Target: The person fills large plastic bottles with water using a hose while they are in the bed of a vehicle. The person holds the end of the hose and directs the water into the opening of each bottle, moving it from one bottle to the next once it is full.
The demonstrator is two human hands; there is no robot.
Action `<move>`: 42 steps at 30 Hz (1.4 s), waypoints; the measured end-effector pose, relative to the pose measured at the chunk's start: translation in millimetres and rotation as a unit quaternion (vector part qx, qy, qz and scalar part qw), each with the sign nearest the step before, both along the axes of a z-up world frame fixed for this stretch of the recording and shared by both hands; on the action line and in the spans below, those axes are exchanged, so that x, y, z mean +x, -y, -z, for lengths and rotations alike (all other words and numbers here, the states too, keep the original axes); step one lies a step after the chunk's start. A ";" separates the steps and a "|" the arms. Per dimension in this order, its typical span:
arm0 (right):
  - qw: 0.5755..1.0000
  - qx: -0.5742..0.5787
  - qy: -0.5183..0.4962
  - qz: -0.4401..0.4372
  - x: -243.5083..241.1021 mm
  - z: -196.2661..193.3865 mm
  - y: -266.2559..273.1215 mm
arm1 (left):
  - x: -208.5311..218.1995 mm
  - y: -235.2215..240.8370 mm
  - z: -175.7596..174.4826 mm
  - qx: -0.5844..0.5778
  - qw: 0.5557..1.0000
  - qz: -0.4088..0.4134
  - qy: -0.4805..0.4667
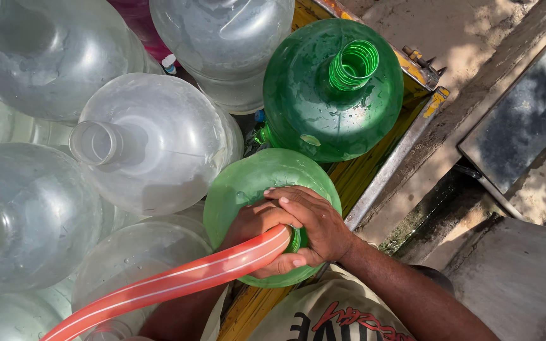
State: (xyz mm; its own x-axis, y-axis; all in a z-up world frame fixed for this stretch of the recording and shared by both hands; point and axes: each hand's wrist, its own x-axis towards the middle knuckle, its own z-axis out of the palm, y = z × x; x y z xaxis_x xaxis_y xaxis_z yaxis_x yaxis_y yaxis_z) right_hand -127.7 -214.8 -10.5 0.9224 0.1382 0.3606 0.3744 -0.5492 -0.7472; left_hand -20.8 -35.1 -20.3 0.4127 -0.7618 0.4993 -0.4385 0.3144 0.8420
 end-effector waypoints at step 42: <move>0.985 -0.084 -0.034 0.147 -81.3 -16.0 -23.9 | 3.5 -1.0 1.5 0.022 0.994 0.084 -0.066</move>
